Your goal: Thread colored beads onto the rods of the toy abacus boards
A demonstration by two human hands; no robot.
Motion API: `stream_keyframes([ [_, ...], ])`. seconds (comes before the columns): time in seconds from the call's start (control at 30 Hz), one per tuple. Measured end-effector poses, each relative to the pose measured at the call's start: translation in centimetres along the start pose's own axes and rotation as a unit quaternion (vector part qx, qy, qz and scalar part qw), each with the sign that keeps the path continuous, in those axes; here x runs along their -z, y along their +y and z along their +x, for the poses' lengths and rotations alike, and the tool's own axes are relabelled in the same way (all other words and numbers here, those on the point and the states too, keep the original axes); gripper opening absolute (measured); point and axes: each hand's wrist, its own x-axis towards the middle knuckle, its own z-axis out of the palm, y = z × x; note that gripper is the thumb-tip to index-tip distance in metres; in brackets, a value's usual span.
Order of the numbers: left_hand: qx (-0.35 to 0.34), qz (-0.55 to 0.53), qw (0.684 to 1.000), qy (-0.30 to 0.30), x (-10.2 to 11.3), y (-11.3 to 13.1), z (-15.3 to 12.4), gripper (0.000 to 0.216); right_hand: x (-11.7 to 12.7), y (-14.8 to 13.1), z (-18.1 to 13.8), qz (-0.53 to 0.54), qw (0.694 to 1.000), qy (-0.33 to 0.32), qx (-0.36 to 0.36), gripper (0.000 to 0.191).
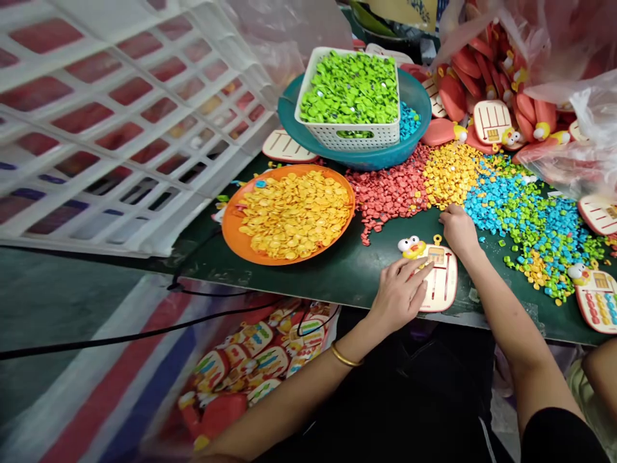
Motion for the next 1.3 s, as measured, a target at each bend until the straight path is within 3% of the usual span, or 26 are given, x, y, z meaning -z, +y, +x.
stream_keyframes([
  [0.23,-0.031,-0.022,0.998,0.043,0.0,-0.1,-0.3,0.036,0.5,-0.5,-9.6,0.076,0.993,0.092,0.008,0.024],
  [0.47,0.011,-0.064,0.998,0.027,-0.2,-0.1,0.0,0.026,0.6,-1.9,-12.8,0.071,0.994,0.060,0.059,0.027],
  [0.53,0.031,-0.065,0.997,0.019,-0.4,-0.1,0.0,0.026,0.4,-2.3,-11.3,0.089,0.989,0.037,0.114,0.029],
  [0.6,0.044,-0.061,0.997,0.012,-0.4,-0.2,0.0,0.026,0.3,-2.1,-7.7,0.085,0.985,0.032,0.147,0.028],
  [0.7,0.045,-0.043,0.998,-0.003,-0.2,-0.2,0.1,0.033,0.4,-0.6,-0.4,0.005,0.994,0.103,0.030,0.023],
  [0.77,0.024,-0.027,0.999,-0.023,0.0,-0.2,0.2,0.043,0.3,0.6,3.0,-0.012,0.996,0.089,0.012,0.023],
  [0.87,0.002,-0.028,0.999,-0.030,0.1,-0.1,0.2,0.041,-0.3,1.5,3.9,-0.021,0.998,0.042,0.032,0.025],
  [0.97,0.015,-0.047,0.999,0.001,0.0,0.0,0.1,0.037,-0.7,1.3,1.4,-0.011,0.998,0.050,0.040,0.016],
  [1.13,0.032,-0.051,0.998,0.005,-0.1,0.0,0.0,0.038,1.2,-0.2,-4.7,0.100,0.986,0.132,0.008,0.018],
  [1.3,0.031,-0.039,0.999,-0.008,0.2,0.1,0.2,0.032,2.2,-2.0,-9.4,0.141,0.985,0.089,-0.034,0.019],
])
